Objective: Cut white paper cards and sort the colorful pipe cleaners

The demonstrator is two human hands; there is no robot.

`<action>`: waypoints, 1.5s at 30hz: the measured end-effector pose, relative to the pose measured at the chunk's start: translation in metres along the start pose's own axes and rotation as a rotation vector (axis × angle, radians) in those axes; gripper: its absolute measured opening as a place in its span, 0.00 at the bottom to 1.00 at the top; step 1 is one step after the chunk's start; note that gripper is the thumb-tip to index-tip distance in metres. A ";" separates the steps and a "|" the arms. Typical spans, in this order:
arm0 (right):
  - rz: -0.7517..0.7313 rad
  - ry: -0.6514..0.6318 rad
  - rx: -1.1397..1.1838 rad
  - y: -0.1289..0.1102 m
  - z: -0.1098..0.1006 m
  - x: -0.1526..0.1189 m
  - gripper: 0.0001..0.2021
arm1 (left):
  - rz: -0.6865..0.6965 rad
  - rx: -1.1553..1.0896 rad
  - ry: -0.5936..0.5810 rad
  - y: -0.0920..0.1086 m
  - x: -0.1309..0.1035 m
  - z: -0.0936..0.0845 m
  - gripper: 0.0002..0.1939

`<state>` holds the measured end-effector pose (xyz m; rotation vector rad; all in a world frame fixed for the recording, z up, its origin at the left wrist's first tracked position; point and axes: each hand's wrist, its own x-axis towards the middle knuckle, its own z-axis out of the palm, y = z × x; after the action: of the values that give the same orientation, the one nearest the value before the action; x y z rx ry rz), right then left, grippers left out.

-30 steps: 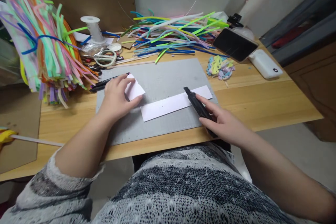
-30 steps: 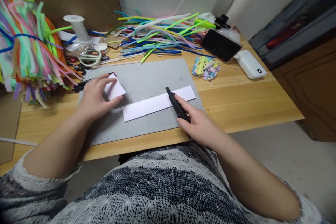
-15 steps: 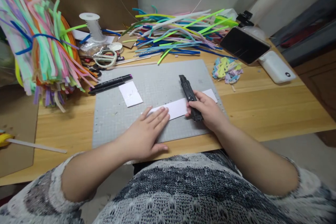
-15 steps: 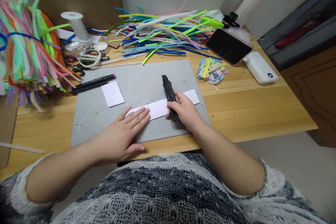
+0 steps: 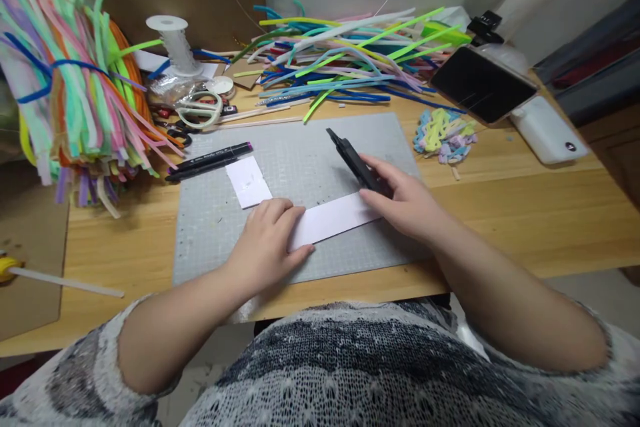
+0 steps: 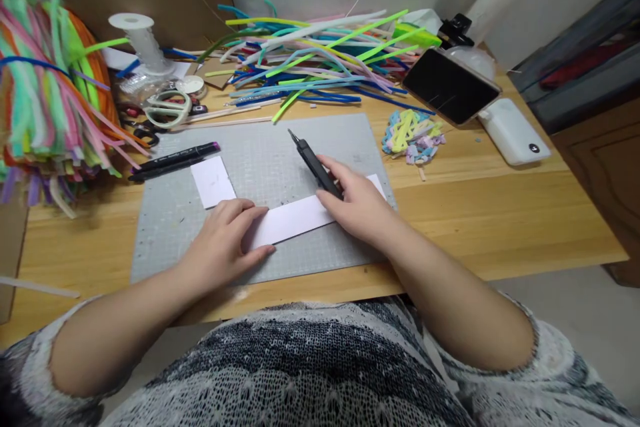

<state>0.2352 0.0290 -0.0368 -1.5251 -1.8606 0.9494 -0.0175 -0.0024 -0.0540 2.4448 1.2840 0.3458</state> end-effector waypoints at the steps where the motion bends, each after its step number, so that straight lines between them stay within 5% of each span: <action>1: -0.069 0.026 -0.141 0.003 -0.002 0.006 0.25 | 0.002 -0.008 0.003 0.000 0.000 -0.001 0.23; 5: -0.213 0.158 -0.509 0.003 -0.003 0.018 0.22 | 0.057 -0.021 0.071 0.001 -0.001 -0.010 0.23; 10: -0.616 -0.243 -0.532 -0.022 0.011 -0.001 0.32 | 0.112 -0.006 0.159 0.002 -0.004 -0.023 0.24; 18: -0.520 -0.289 -0.562 -0.033 0.025 -0.018 0.26 | 0.088 0.012 0.013 0.009 -0.005 -0.024 0.25; 45: -0.551 -0.186 -0.139 -0.039 0.024 -0.026 0.28 | 0.146 -0.316 0.211 0.014 -0.011 -0.027 0.26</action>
<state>0.1992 -0.0050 -0.0194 -0.9248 -2.3469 0.7268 -0.0233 -0.0139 -0.0241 2.2787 1.0367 0.7997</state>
